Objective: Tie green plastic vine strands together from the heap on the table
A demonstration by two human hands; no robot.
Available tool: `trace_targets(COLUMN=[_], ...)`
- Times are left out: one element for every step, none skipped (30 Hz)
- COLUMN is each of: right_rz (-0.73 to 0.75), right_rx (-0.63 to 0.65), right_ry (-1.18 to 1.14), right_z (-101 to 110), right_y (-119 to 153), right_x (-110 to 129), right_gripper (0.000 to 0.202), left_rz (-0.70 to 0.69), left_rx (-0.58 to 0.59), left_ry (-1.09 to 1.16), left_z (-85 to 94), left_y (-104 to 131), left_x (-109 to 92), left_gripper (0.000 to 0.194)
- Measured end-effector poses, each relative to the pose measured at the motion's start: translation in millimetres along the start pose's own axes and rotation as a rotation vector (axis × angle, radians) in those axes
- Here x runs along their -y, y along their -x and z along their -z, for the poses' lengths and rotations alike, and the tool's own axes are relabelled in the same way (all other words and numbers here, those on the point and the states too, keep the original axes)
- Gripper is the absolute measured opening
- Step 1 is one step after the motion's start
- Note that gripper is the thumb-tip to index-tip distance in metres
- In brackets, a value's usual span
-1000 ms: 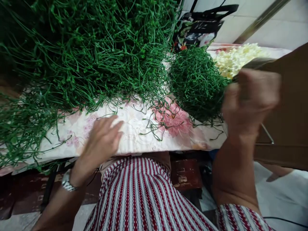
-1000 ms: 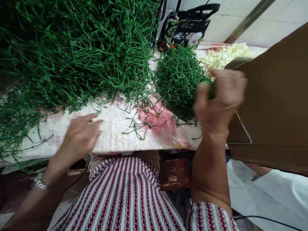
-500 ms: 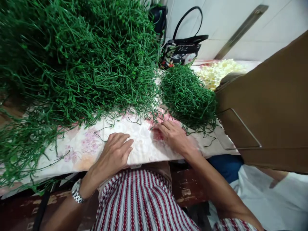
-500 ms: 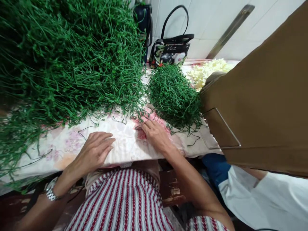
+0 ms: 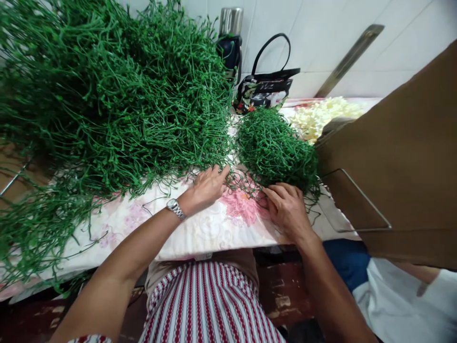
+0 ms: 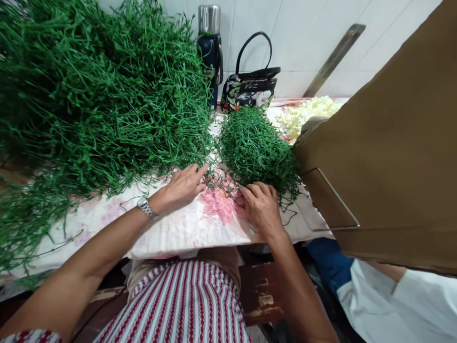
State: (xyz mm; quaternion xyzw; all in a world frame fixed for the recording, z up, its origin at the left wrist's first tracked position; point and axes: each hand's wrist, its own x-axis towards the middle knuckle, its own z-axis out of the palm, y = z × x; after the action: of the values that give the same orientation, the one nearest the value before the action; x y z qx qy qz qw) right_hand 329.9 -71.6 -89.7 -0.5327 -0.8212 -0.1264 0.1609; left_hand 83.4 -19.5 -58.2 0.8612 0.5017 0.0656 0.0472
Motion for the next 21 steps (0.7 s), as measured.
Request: trace_targets(right_rz=[-0.007, -0.014, -0.019, -0.022, -0.024, -0.024, -0.027, -0.031, -0.035, -0.04, -0.043, -0.044, -0.041, -0.036, -0.032, -0.032, -0.035, -0.042, -0.048, -0.048, -0.041], right_rx=[-0.003, -0.005, -0.007, -0.01, -0.015, -0.025, -0.041, -0.06, -0.079, -0.096, -0.113, -0.128, -0.14, -0.147, -0.153, -0.156, -0.158, -0.161, -0.167, -0.172, -0.176], right_ry=[-0.008, -0.013, -0.018, -0.024, -0.031, -0.04, -0.048, -0.054, -0.057, -0.056, -0.051, -0.043, -0.033, -0.023, -0.012, -0.004, 0.002, 0.004, 0.001, -0.007, -0.019], right_z=[-0.5, -1.0, -1.6, -2.3, -3.2, -4.2, -5.3, -6.3, -7.2, -7.9, -8.3, -8.3, -8.0, -7.4, -6.2, -4.6, -2.5, 0.1, 3.2, 6.6, 10.0], right_y=[1.5, 3.1, 4.7, 6.2, 7.5, 8.6, 9.3, 9.7, 9.9, 9.8, 9.6, 9.5, 9.7, 10.1, 11.0, 12.2, 13.6, 14.9, 15.8, 15.9, 14.7], right_x=[0.2, 0.2, 0.0, -0.3, -0.5, -0.6, -0.6, -0.3, 0.1, 0.7, 1.3, 1.9, 2.3, 2.5, 2.4, 2.2, 2.1, 2.2, 3.0, 4.6, 7.3], right_gripper=[0.024, 0.024, 0.024, 0.025, 0.025, 0.026, 0.026, 0.026, 0.027, 0.027, 0.027, 0.027, 0.027, 0.027, 0.026, 0.026, 0.026, 0.026, 0.026, 0.025, 0.025], left_rz=[0.011, 0.012, 0.005, -0.008, -0.016, -0.017, -0.011, -0.003, 0.005, 0.01, 0.008, -0.002, -0.015, -0.028, -0.039, -0.049, -0.057, -0.063, -0.074, -0.088, -0.107], left_rx=[0.013, 0.024, 0.034, 0.039, 0.034, 0.021, -0.001, -0.028, -0.053, -0.072, -0.078, -0.076, -0.072, -0.069, -0.07, -0.072, -0.072, -0.069, -0.061, -0.051, -0.043], left_ry=[-0.007, -0.016, -0.024, -0.03, -0.037, -0.045, -0.052, -0.058, -0.063, -0.066, -0.063, -0.053, -0.038, -0.02, -0.003, 0.012, 0.024, 0.036, 0.057, 0.084, 0.112], left_z=[-3.0, -4.8, -5.6, -5.5, -4.9, -4.0, -3.1, -2.7, -2.7, -3.2, -4.3, -5.7, -7.0, -8.2, -8.9, -9.1, -8.8, -8.0, -6.9, -5.8, -4.9], left_y=[-4.6, -7.1, -7.6, -6.1, -3.0, 1.5, 7.0, 13.1, 19.6, 25.9, 32.0, 37.7, 42.9, 47.7, 52.1, 56.3, 60.4, 64.4, 68.4, 72.0, 75.3], left_x=[-2.8, -5.0, -6.7, -7.8, -8.6, -9.1, -9.4, -9.5, -9.4, -9.3, -9.0, -8.4, -7.6, -6.4, -4.9, -3.0, -1.1, 0.7, 1.9, 1.9, 0.5], left_gripper=[0.034, 0.028, 0.024, 0.023, 0.023, 0.024, 0.025, 0.025, 0.026, 0.026, 0.026, 0.025, 0.023, 0.022, 0.022, 0.021, 0.022, 0.023, 0.023, 0.024, 0.024])
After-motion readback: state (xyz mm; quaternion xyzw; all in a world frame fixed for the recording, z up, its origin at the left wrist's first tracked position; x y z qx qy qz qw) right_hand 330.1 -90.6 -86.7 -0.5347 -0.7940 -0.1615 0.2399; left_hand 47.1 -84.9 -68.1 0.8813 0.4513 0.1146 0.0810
